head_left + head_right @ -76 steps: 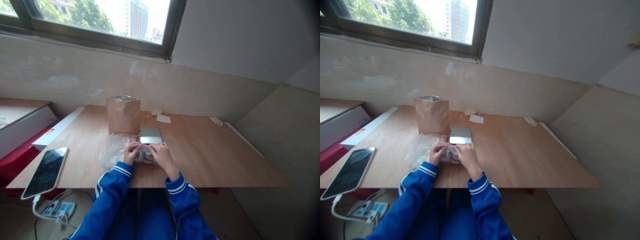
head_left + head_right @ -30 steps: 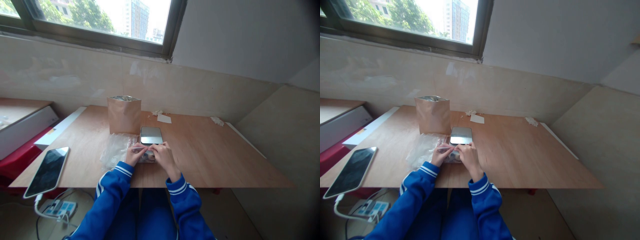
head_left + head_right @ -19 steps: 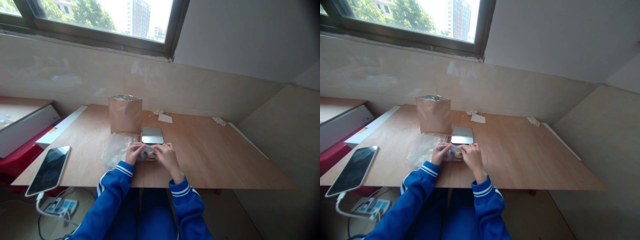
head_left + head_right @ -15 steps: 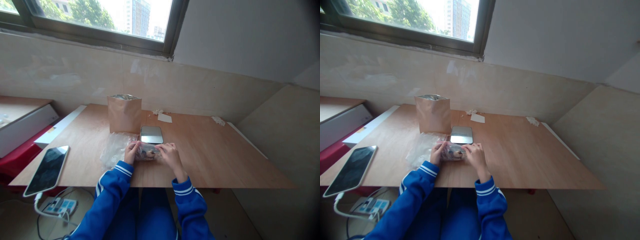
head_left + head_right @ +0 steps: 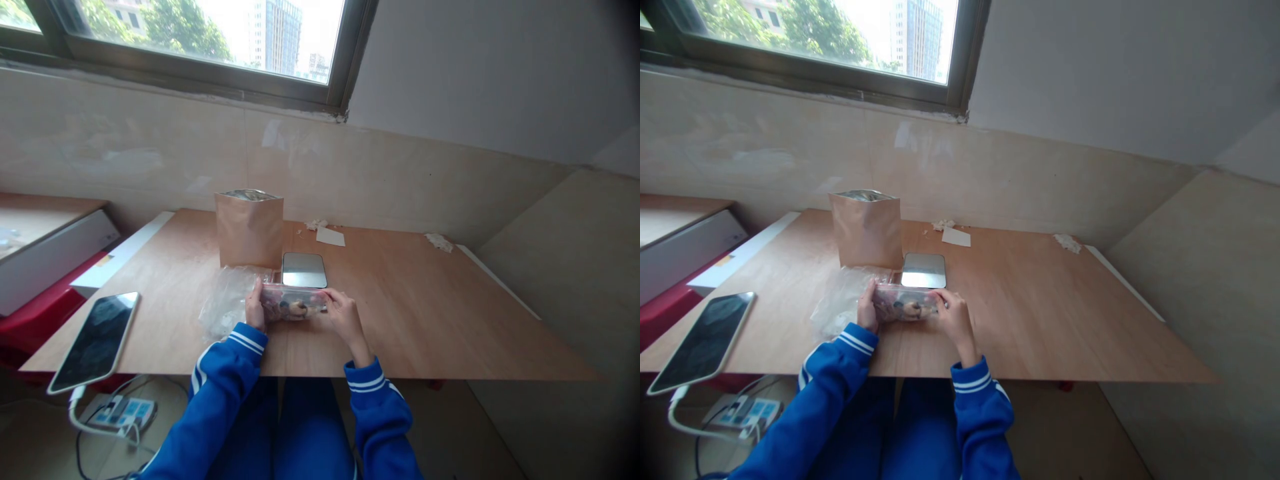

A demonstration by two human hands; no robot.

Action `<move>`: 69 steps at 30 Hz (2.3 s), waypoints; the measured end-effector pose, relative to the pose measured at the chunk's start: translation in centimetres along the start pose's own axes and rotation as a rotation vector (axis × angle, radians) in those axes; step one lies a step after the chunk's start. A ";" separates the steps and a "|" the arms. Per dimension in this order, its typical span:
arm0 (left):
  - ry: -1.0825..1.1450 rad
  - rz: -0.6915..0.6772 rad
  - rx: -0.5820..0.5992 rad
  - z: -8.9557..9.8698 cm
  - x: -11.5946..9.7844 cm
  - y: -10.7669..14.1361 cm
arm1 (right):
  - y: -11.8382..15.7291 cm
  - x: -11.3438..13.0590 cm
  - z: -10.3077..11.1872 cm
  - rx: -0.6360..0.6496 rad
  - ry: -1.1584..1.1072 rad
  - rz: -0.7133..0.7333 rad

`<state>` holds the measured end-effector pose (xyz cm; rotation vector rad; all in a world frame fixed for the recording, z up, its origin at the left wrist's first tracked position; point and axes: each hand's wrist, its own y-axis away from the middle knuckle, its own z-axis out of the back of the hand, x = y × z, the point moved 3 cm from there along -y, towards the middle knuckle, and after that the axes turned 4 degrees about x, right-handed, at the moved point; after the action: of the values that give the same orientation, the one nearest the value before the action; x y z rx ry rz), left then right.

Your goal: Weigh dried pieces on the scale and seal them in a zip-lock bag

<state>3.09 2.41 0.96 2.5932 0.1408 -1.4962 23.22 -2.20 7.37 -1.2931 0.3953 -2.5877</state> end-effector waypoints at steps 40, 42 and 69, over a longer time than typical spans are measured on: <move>-0.272 -0.152 0.271 -0.4 -1.1 0.8 | 2.4 -7.9 0.3 -0.211 0.744 -0.623; -0.275 -0.153 0.276 -0.4 -1.1 0.8 | 0.8 -8.2 0.2 -0.198 0.755 -0.626; -0.894 -0.820 -0.068 -5.4 -14.4 0.3 | -5.6 -13.1 1.6 -0.524 0.794 -0.547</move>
<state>0.56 2.93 16.08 1.5922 1.1852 -2.6518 31.76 6.95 0.42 -0.4137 1.0242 -3.5735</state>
